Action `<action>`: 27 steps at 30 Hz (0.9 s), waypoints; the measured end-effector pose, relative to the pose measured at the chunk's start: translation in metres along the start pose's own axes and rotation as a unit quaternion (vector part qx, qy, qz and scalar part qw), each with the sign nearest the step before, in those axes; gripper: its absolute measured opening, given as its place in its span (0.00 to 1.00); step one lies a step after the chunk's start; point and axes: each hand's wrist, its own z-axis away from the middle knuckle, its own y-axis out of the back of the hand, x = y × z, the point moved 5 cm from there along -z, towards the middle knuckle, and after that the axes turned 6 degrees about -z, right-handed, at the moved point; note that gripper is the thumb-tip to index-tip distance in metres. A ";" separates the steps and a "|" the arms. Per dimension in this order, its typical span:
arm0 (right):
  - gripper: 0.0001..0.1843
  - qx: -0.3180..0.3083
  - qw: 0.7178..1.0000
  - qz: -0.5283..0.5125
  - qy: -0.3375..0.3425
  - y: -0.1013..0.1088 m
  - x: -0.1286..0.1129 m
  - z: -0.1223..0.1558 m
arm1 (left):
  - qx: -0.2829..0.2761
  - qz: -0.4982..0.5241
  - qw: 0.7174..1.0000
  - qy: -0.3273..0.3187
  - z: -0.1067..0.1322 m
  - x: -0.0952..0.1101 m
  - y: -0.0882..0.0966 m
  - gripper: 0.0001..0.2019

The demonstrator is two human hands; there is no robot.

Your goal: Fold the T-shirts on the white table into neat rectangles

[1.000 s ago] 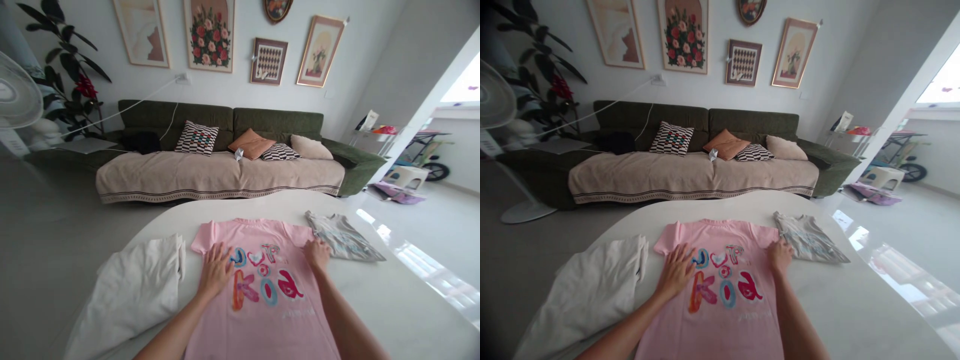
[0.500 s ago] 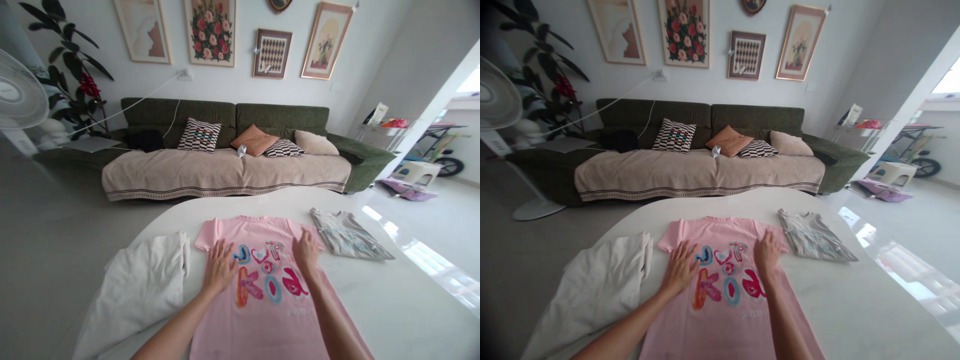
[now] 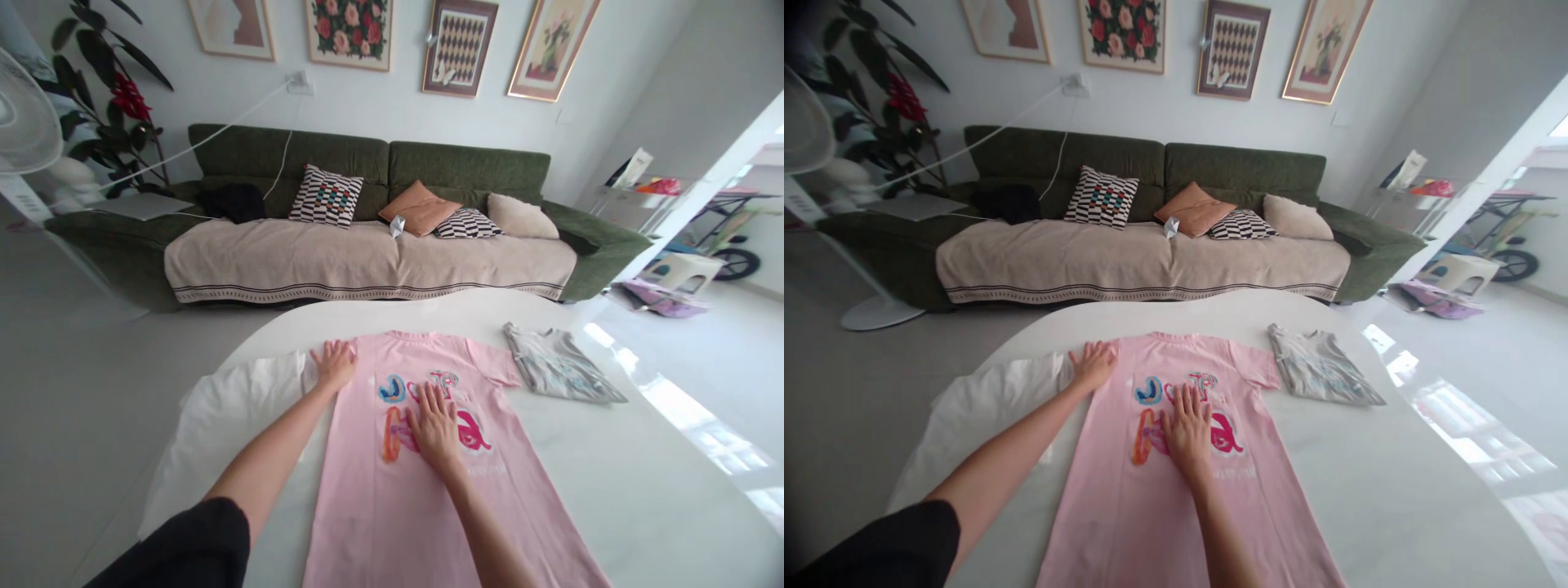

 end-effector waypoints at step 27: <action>0.16 -0.063 0.968 -0.237 0.059 0.002 -0.149 0.197 | -0.116 0.463 0.867 0.143 0.006 -0.078 0.060 0.11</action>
